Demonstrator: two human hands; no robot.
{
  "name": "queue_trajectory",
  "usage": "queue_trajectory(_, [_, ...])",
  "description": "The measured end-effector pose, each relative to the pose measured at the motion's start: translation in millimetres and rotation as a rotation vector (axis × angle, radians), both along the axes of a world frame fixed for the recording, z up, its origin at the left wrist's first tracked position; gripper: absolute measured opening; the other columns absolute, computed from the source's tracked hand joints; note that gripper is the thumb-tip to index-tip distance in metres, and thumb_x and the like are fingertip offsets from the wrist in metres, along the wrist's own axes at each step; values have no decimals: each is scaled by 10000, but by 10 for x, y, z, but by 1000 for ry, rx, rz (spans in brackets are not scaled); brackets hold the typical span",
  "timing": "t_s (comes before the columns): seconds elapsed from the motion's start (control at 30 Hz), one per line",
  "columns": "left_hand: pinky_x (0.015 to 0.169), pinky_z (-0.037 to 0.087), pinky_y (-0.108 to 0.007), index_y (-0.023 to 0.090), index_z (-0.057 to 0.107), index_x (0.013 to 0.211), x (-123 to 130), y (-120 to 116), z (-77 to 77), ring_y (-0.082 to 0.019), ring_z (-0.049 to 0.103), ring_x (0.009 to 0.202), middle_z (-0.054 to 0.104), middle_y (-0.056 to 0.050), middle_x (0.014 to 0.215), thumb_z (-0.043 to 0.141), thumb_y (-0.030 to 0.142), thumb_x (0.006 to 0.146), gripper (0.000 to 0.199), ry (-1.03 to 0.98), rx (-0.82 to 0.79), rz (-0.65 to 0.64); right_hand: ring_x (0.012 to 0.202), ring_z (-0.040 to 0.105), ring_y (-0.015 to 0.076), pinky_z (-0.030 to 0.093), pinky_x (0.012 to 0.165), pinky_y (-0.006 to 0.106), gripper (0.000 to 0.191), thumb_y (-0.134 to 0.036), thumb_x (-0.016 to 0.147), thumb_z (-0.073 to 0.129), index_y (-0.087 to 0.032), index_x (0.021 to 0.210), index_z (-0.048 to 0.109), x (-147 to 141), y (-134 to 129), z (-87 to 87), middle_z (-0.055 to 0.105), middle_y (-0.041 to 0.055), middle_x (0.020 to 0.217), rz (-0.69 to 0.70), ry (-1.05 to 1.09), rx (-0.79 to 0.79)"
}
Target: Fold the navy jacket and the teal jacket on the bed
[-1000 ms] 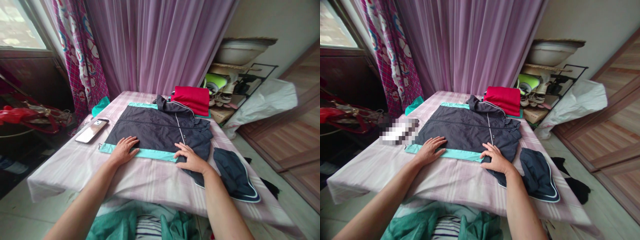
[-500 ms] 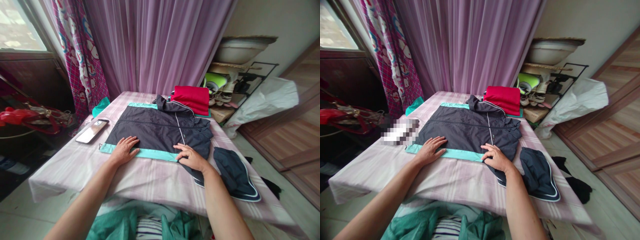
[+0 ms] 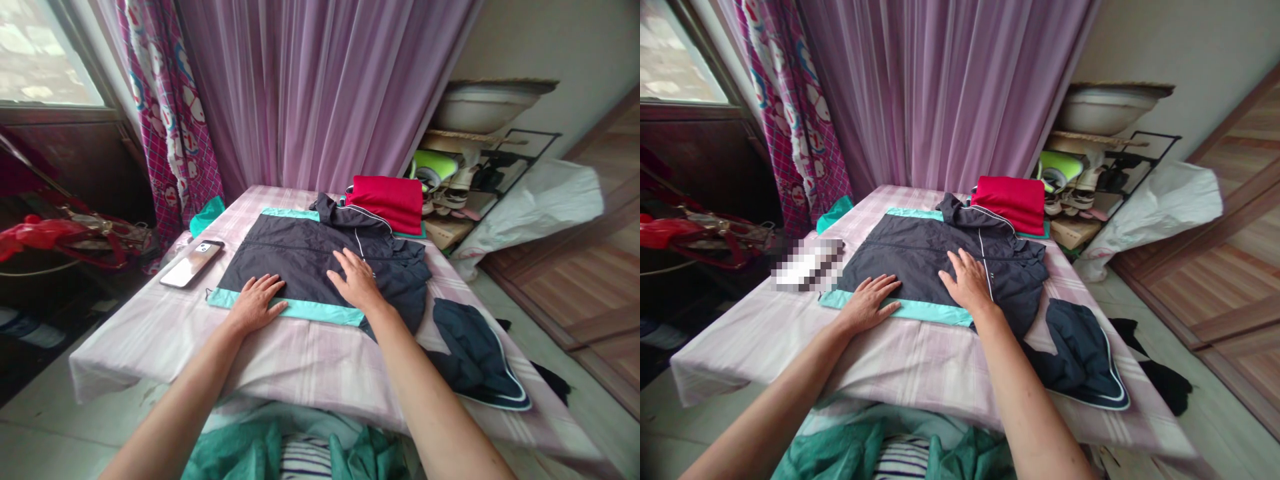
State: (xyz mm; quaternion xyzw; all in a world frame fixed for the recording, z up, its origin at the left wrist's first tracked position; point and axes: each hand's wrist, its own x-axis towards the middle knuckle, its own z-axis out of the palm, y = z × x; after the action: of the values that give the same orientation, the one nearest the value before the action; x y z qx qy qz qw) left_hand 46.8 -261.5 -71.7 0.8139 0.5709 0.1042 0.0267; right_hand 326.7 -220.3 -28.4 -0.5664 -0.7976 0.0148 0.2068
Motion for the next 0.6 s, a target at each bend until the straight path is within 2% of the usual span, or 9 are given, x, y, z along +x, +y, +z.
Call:
queue_trajectory(0.1, [1216, 257, -518, 271, 497, 1463, -2, -8, 4, -279, 382, 1460, 464, -68, 1560, 394, 615, 957, 621, -5, -8, 5, 1505, 263, 297, 208, 1204, 533, 614, -489, 984, 444, -224, 1537, 407, -168, -58, -158, 302, 145, 1633, 37, -154, -144])
queue_trajectory(0.23, [1222, 248, -507, 291, 502, 1457, 1, -12, 15, -267, 373, 1465, 463, -50, 1563, 393, 608, 962, 598, -16, -23, 8, 1514, 242, 274, 159, 1214, 514, 593, -493, 1002, 406, -244, 1540, 402, -189, -141, -318, 292, 133, 1640, 65, -236, -271])
queue_trajectory(0.5, [1205, 291, -500, 270, 516, 1450, 46, 21, 52, -267, 376, 1466, 463, -65, 1561, 384, 532, 989, 546, -15, -43, 84, 1518, 232, 259, 158, 1216, 500, 590, -503, 1005, 397, -253, 1539, 404, -192, -140, -288, 294, 123, 1641, 51, -216, -285])
queue_trajectory(0.6, [1164, 356, -499, 290, 601, 1361, 130, 75, 151, -264, 478, 1395, 562, -63, 1479, 371, 510, 999, 482, -4, -10, 97, 1517, 235, 258, 167, 1214, 504, 583, -505, 1004, 401, -265, 1535, 411, -197, -135, -315, 302, 116, 1639, 53, -216, -272])
